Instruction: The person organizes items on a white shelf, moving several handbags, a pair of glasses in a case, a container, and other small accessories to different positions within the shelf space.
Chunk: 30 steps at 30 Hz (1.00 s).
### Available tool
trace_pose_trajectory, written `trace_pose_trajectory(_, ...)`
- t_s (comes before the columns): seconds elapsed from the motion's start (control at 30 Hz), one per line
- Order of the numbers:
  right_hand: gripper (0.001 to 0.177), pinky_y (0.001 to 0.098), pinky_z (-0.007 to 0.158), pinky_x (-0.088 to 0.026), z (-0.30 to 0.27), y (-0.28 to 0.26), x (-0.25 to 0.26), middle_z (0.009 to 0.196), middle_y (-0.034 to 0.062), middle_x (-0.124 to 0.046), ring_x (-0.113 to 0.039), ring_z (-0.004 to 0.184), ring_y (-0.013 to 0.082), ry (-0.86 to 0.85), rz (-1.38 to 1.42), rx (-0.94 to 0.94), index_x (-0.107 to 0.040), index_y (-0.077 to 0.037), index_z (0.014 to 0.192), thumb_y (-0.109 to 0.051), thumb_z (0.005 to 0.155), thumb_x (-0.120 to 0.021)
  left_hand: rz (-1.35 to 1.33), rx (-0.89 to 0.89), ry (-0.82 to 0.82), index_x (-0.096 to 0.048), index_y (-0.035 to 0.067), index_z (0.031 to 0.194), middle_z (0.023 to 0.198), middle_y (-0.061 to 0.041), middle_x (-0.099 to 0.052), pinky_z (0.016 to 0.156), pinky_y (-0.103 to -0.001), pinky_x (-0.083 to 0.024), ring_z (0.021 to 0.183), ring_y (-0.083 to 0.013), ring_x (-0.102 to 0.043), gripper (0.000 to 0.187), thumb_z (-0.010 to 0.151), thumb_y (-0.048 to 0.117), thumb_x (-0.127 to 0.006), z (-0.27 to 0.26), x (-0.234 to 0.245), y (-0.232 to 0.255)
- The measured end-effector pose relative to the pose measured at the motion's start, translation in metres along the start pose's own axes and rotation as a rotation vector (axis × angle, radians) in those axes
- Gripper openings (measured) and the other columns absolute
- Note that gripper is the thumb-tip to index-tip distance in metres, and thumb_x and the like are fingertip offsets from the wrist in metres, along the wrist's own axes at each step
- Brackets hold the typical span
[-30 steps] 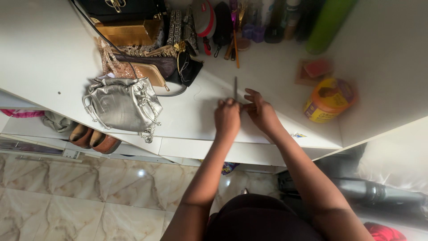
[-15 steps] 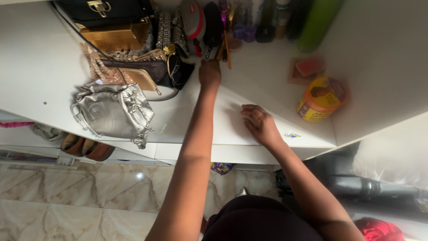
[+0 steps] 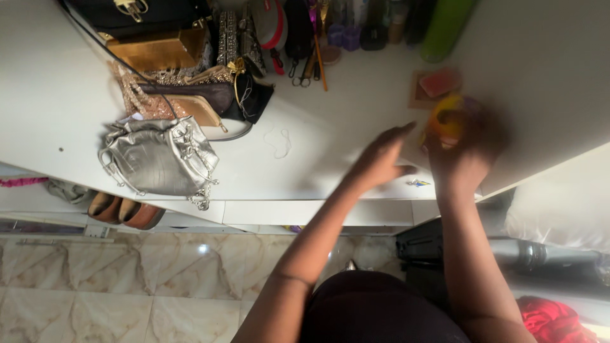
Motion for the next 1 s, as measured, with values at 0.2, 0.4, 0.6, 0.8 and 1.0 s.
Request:
trace_pose_trajectory(0.2, 0.051, 0.0460, 0.102, -0.054, 0.018, 0.025, -0.034, 0.120, 0.0149, -0.069, -0.067, 0.114, 0.0364, -0.137, 0.100, -0.185, -0.067, -0.006, 0.125, -0.030, 0.085, -0.090, 0.052, 0.182, 0.254, -0.052, 0.010, 0.136, 0.123, -0.016, -0.069, 0.098, -0.042, -0.057, 0.113, -0.0346, -0.067, 0.073, 0.074, 0.024, -0.089, 0.028, -0.032, -0.011)
trace_pose_trajectory(0.4, 0.074, 0.0429, 0.110, -0.050, 0.003, 0.040, -0.017, 0.134, 0.0156, -0.057, -0.058, 0.125, 0.0302, -0.047, 0.511, -0.123, -0.045, 0.000, 0.150, -0.031, 0.093, -0.080, -0.052, -0.114, 0.478, -0.047, 0.017, 0.142, 0.138, -0.014, -0.052, 0.111, -0.044, -0.051, 0.132, -0.0346, -0.052, 0.083, 0.073, 0.027, -0.092, 0.008, 0.028, 0.025)
trace_pose_trajectory(0.6, 0.078, 0.0382, 0.101, -0.047, -0.030, 0.037, -0.077, 0.136, 0.0083, -0.057, -0.057, 0.120, 0.0204, -0.498, 1.418, -0.777, -0.037, -0.005, 0.155, -0.045, 0.092, -0.060, -0.383, -0.312, 0.434, -0.035, 0.020, 0.154, 0.151, -0.014, -0.039, 0.118, -0.040, -0.046, 0.140, -0.0303, -0.044, 0.097, 0.076, 0.033, -0.091, -0.030, 0.077, 0.053)
trace_pose_trajectory(0.8, 0.071, 0.0425, 0.114, -0.046, -0.010, -0.053, -0.033, 0.141, 0.0184, -0.060, -0.059, 0.132, 0.0313, -0.318, 0.954, -0.251, -0.053, -0.002, 0.146, -0.063, 0.109, -0.044, -0.671, 0.018, 0.469, -0.038, 0.016, 0.155, 0.137, -0.014, -0.048, 0.105, -0.039, -0.054, 0.123, -0.0232, -0.056, 0.083, 0.091, 0.053, -0.078, -0.075, 0.087, 0.024)
trace_pose_trajectory(1.0, 0.061, 0.0482, 0.106, -0.050, 0.026, -0.135, 0.008, 0.135, 0.0271, -0.055, -0.058, 0.125, 0.0438, -0.334, 0.644, 0.625, -0.059, -0.014, 0.131, -0.064, 0.097, -0.054, -1.645, 0.493, 0.080, -0.036, 0.005, 0.151, 0.113, -0.017, -0.063, 0.046, -0.029, -0.051, 0.077, -0.0237, -0.070, 0.081, 0.107, 0.069, -0.055, -0.084, 0.060, -0.012)
Point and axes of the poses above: each hand's wrist, its own z-axis towards the middle knuckle, its own x-axis out of the back of the hand, y = z × x, the point moved 10 cm from there along z, towards the middle knuckle
